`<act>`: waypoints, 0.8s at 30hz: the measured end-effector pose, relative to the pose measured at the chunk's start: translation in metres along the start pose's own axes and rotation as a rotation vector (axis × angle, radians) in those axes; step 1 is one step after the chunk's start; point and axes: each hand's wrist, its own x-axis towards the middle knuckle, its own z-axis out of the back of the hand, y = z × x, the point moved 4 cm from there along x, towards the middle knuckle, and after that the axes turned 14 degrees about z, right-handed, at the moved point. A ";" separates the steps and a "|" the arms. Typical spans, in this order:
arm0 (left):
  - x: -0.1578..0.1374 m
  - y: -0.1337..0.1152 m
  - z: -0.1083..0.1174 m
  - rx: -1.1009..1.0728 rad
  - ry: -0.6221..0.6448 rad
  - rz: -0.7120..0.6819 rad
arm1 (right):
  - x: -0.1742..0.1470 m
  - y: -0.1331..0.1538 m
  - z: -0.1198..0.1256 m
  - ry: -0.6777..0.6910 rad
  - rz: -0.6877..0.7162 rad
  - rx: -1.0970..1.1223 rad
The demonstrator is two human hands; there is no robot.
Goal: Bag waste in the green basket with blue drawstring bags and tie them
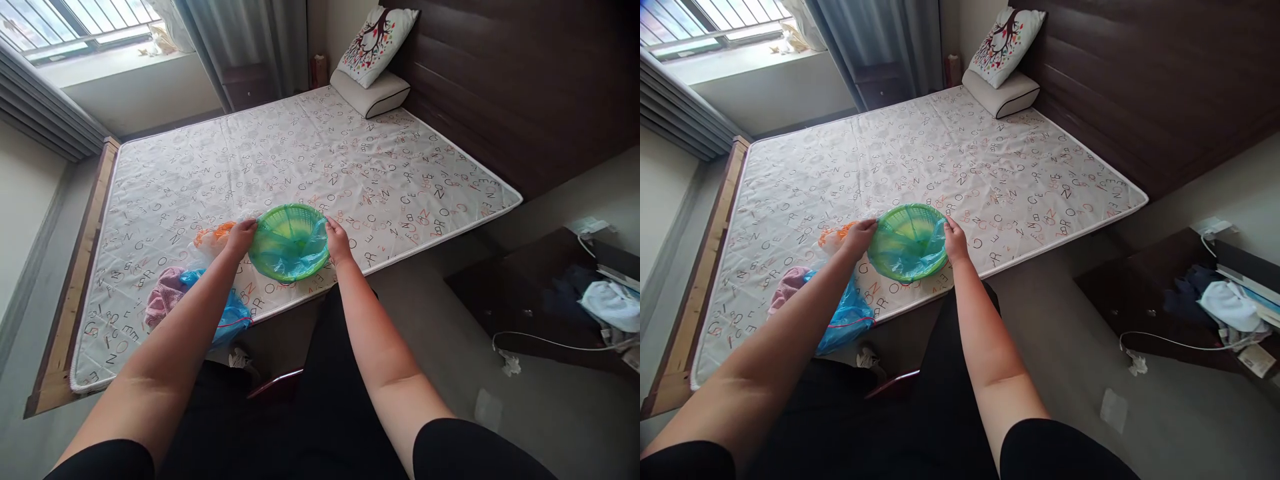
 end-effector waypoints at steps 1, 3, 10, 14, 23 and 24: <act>0.002 0.000 0.001 0.036 -0.009 -0.008 | 0.003 0.001 0.002 -0.042 0.047 -0.007; 0.004 -0.002 0.004 0.106 -0.061 -0.034 | 0.007 0.005 0.005 -0.124 0.153 -0.037; 0.000 -0.007 0.013 0.083 -0.193 -0.206 | 0.009 0.022 0.005 -0.157 0.228 -0.226; -0.007 -0.003 0.012 0.064 -0.126 -0.226 | 0.014 0.033 0.002 -0.113 0.321 -0.336; 0.000 -0.033 -0.019 0.427 -0.089 -0.203 | 0.036 0.022 -0.011 0.032 0.242 -0.677; 0.003 -0.037 -0.022 0.491 -0.090 -0.190 | 0.035 0.022 -0.011 0.021 0.277 -0.668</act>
